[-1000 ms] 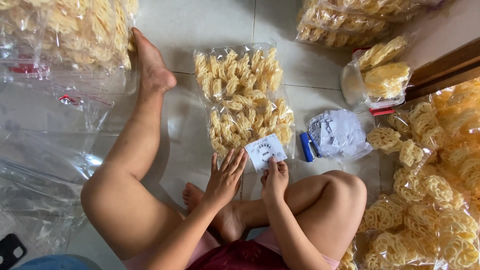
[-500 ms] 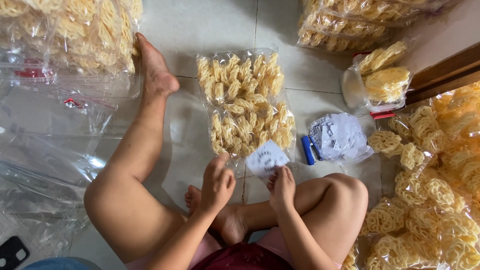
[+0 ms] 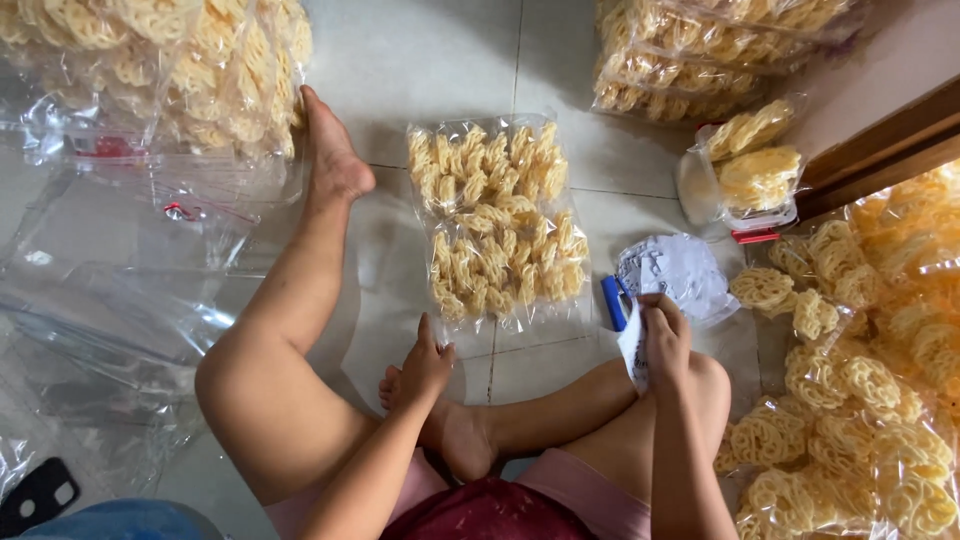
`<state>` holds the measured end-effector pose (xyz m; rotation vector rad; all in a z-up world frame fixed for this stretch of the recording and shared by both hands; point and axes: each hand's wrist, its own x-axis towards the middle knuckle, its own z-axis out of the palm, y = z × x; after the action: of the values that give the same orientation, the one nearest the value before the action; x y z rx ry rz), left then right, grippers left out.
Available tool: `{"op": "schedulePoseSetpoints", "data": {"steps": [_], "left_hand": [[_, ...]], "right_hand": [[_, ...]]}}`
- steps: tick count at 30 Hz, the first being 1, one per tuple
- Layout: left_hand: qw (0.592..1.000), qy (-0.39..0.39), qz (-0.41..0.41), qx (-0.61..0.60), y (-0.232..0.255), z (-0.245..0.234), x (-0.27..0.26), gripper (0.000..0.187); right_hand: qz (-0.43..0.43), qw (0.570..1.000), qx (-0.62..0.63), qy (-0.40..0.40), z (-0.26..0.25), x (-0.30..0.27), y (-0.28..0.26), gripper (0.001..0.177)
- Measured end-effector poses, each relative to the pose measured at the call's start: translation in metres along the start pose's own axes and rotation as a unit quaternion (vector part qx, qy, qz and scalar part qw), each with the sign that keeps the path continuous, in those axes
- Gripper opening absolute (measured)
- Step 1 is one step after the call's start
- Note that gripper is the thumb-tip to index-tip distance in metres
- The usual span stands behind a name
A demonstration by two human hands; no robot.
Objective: Packing snacks into plastic bags and sealing them with a stapler.
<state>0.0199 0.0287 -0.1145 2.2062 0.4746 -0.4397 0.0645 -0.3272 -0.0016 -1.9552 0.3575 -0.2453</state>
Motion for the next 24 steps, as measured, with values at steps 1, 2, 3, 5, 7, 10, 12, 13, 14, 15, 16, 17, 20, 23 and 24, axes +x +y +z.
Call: {"op": "schedulePoseSetpoints", "data": {"steps": [1,2,3,5,7,10,12,13,14,15,16,17,20,23,24], "left_hand": [[1.000,-0.018,-0.013,0.015,-0.006,0.005,0.006,0.084],[0.999,-0.037,-0.027,0.029,-0.012,0.011,0.011,0.084],[0.999,-0.037,-0.023,0.028,-0.003,0.004,0.008,0.084],[0.999,-0.022,-0.019,0.029,0.013,-0.007,-0.003,0.081],[0.999,-0.021,-0.018,0.021,0.014,-0.004,-0.004,0.081],[1.000,-0.014,-0.019,-0.001,0.010,-0.005,0.000,0.080],[1.000,-0.005,-0.014,-0.020,0.031,-0.026,-0.013,0.079],[0.999,-0.020,-0.018,-0.037,0.053,-0.048,-0.029,0.083],[0.997,-0.037,-0.023,-0.056,0.074,-0.069,-0.046,0.087],[0.997,-0.032,-0.022,-0.061,0.092,-0.096,-0.043,0.087],[0.994,-0.031,0.018,-0.106,0.102,-0.119,-0.048,0.091],[0.987,-0.028,0.058,-0.150,0.113,-0.142,-0.052,0.096],[0.916,-0.059,0.288,-0.274,0.186,-0.240,-0.043,0.073],[0.947,-0.092,0.228,-0.207,0.272,-0.301,-0.049,0.065],[0.946,-0.092,0.232,-0.206,0.277,-0.303,-0.040,0.065]], "right_hand": [[0.057,0.987,-0.140,-0.061,0.001,0.003,-0.017,0.022],[0.115,0.946,-0.278,-0.119,0.000,0.005,-0.035,0.043],[0.114,0.947,-0.278,-0.115,0.008,0.008,-0.027,0.043],[0.146,0.833,-0.453,-0.282,0.020,0.010,-0.007,0.087],[0.131,0.812,-0.497,-0.277,0.041,0.011,0.019,0.077],[0.110,0.777,-0.562,-0.263,0.064,0.043,0.097,0.054],[0.099,0.767,-0.585,-0.246,0.056,0.060,0.113,0.040],[0.127,0.811,-0.504,-0.269,0.043,0.064,0.095,0.042],[0.153,0.846,-0.419,-0.291,0.030,0.066,0.077,0.045],[0.147,0.847,-0.421,-0.290,0.015,0.080,0.019,0.045],[0.197,0.875,-0.359,-0.257,-0.004,0.080,-0.039,0.043],[0.246,0.896,-0.295,-0.222,-0.025,0.075,-0.101,0.044],[0.112,0.931,-0.327,-0.120,-0.086,0.094,-0.211,0.038],[-0.158,0.826,-0.488,-0.234,-0.100,0.135,-0.232,0.031],[-0.158,0.827,-0.488,-0.230,-0.099,0.146,-0.235,0.031]]}}
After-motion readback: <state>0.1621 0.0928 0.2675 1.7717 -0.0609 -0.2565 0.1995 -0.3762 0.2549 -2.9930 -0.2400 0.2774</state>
